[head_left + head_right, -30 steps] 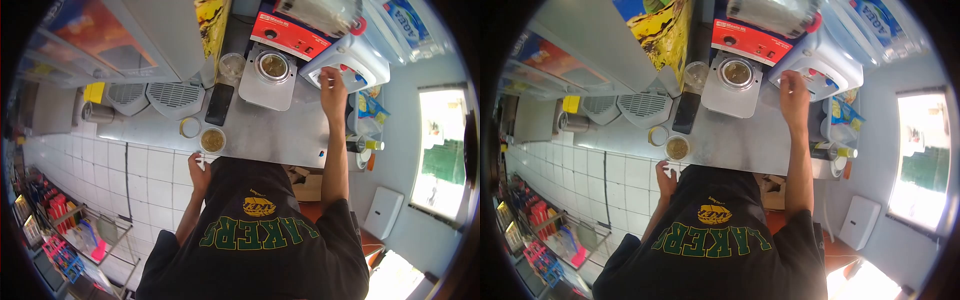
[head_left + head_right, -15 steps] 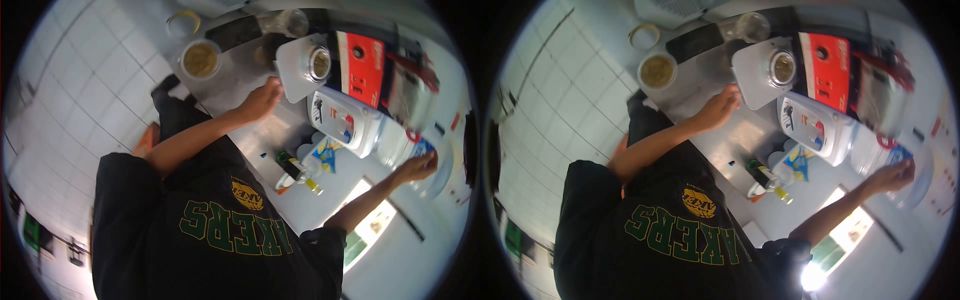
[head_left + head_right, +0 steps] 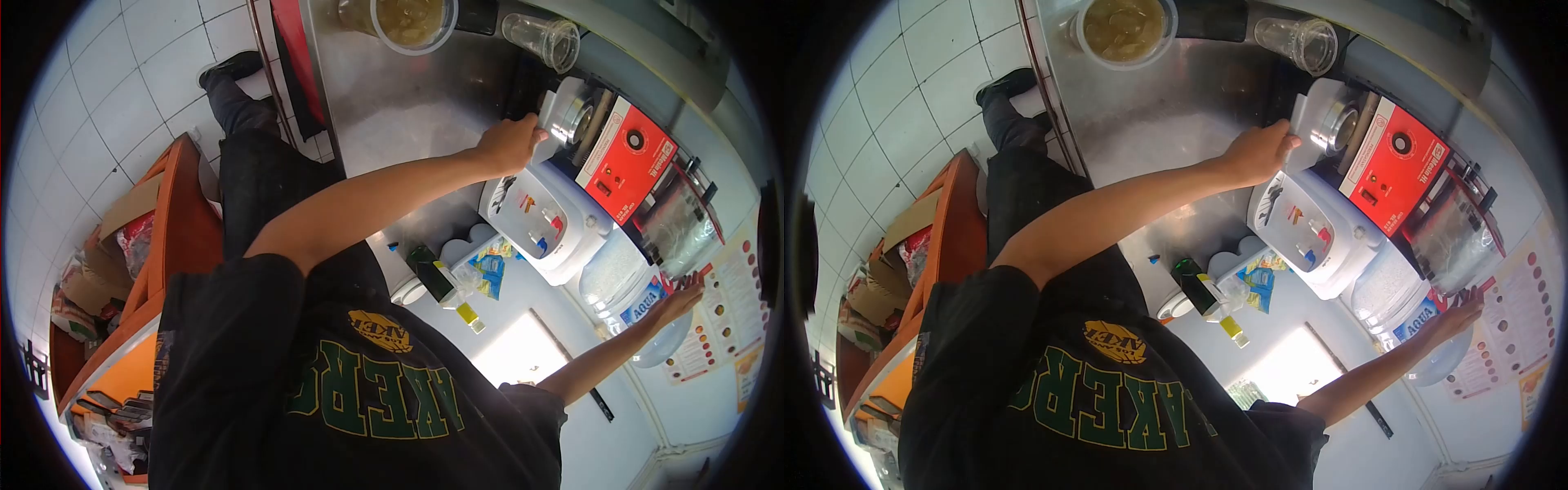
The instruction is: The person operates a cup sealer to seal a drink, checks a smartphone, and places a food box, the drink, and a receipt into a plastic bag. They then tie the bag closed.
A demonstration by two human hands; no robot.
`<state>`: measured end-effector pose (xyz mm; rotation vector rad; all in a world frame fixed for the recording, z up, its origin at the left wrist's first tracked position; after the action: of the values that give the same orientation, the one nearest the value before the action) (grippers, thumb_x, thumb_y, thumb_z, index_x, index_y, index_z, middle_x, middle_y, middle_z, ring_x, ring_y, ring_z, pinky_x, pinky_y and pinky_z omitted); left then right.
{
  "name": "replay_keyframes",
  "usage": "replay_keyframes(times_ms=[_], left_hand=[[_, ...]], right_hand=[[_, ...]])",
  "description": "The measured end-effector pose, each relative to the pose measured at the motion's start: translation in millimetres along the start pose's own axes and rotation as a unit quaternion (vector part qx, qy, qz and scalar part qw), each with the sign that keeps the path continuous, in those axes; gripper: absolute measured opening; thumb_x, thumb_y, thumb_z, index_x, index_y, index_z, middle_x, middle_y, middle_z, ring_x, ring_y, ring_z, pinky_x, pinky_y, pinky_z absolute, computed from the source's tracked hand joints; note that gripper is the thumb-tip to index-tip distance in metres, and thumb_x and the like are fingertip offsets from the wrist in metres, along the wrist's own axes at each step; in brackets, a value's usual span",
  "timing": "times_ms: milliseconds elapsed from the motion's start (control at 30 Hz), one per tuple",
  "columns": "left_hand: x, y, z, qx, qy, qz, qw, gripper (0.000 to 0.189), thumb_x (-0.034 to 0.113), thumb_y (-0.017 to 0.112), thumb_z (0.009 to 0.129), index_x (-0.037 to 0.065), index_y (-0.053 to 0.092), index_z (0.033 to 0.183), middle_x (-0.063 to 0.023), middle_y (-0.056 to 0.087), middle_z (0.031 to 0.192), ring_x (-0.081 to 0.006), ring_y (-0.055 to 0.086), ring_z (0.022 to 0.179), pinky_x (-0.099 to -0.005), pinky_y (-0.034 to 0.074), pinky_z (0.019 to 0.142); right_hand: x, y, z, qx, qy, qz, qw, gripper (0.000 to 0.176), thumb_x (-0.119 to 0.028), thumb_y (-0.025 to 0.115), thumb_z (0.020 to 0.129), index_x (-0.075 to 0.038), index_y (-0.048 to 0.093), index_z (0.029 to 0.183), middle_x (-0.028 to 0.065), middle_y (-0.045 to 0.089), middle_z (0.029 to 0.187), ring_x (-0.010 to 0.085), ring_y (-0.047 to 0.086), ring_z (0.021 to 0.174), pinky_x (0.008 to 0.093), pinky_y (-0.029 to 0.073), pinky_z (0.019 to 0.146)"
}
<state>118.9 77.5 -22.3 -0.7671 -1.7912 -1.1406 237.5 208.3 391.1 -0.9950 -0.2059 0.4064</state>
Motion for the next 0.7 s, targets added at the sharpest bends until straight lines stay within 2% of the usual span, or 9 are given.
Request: replay_keyframes(times_ms=[67,167,200,233,333,433,467,633,700], left_hand=[[1,9,16,-0.018,-0.016,-0.004,1.0,0.03,0.034,0.047,0.101,0.004,0.053,0.096,-0.0175,0.068,0.078,-0.041,0.066,0.082,-0.0524,0.048,0.075],[-2,25,44,-0.033,-0.026,-0.012,0.999,0.03,0.033,0.049,0.101,0.005,0.057,0.096,-0.0107,0.069,0.072,-0.0329,0.07,0.084,-0.0479,0.051,0.077],[-1,28,50,-0.051,-0.038,-0.006,0.998,0.029,0.033,0.051,0.1,0.005,0.059,0.096,-0.0104,0.07,0.074,-0.0319,0.07,0.085,-0.0469,0.051,0.078],[0,32,54,-0.069,-0.052,-0.001,0.996,0.029,0.033,0.053,0.099,0.005,0.06,0.095,-0.0101,0.071,0.076,-0.0308,0.07,0.086,-0.0458,0.052,0.078],[1,42,65,-0.053,-0.054,0.055,0.996,0.028,0.034,0.059,0.095,0.007,0.064,0.102,-0.0135,0.071,0.095,-0.0315,0.069,0.096,-0.0436,0.053,0.085],[4,43,72,-0.05,-0.062,0.077,0.994,0.03,0.035,0.06,0.094,0.009,0.065,0.107,-0.0155,0.069,0.107,-0.033,0.067,0.103,-0.0437,0.053,0.088],[6,44,73,-0.056,-0.079,0.075,0.993,0.031,0.036,0.06,0.094,0.009,0.066,0.109,-0.016,0.068,0.112,-0.0339,0.066,0.105,-0.0441,0.053,0.09],[9,52,86,-0.028,-0.099,0.069,0.992,0.035,0.041,0.058,0.095,0.009,0.068,0.106,-0.0171,0.067,0.113,-0.0352,0.065,0.107,-0.046,0.053,0.088],[7,51,83,-0.041,-0.09,0.073,0.992,0.035,0.041,0.057,0.096,0.009,0.068,0.106,-0.0176,0.067,0.112,-0.0352,0.066,0.106,-0.0481,0.051,0.089]], right_hand=[[10,4,11,-0.047,0.016,0.031,0.998,0.079,-0.065,0.029,0.098,-0.001,0.04,0.143,0.0221,0.041,0.147,0.0381,0.04,0.136,0.0512,0.029,0.114],[18,7,34,-0.064,0.065,0.078,0.993,0.084,-0.07,0.028,0.096,-0.004,0.037,0.147,0.0214,0.039,0.149,0.0383,0.037,0.138,0.0516,0.028,0.114],[20,10,39,-0.089,0.123,0.089,0.984,0.092,-0.076,0.026,0.092,-0.005,0.03,0.151,0.0215,0.032,0.153,0.0382,0.032,0.141,0.0521,0.025,0.115],[20,10,40,-0.092,0.118,0.086,0.985,0.092,-0.076,0.026,0.092,-0.005,0.03,0.151,0.0215,0.032,0.153,0.0382,0.032,0.141,0.0521,0.025,0.115],[15,20,23,-0.156,0.13,0.101,0.974,0.105,-0.079,0.038,0.087,-0.006,0.007,0.156,0.0181,0.01,0.161,0.0363,0.015,0.147,0.0509,0.018,0.118],[16,24,9,-0.179,0.123,0.152,0.964,0.107,-0.076,0.045,0.087,-0.007,0.001,0.156,0.0168,0.008,0.162,0.0346,0.012,0.148,0.0498,0.016,0.119],[15,24,5,-0.169,0.118,0.161,0.965,0.103,-0.073,0.046,0.088,-0.007,0.006,0.156,0.0164,0.01,0.161,0.0333,0.015,0.148,0.0492,0.016,0.119],[24,26,7,-0.135,0.095,0.148,0.975,0.091,-0.064,0.042,0.095,-0.001,0.014,0.154,0.0205,0.019,0.158,0.0334,0.023,0.145,0.0459,0.02,0.119],[30,25,7,-0.158,0.074,0.157,0.972,0.091,-0.066,0.045,0.093,-0.008,0.013,0.156,0.0173,0.018,0.159,0.0335,0.021,0.146,0.0506,0.019,0.118]])
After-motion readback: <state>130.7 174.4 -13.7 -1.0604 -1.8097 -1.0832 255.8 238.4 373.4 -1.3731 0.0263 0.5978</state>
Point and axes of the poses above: each hand's wrist, its own z-axis towards the middle knuckle, its own y-axis out of the palm, x = y × z, the point moved 2 cm from there along z, towards the middle knuckle
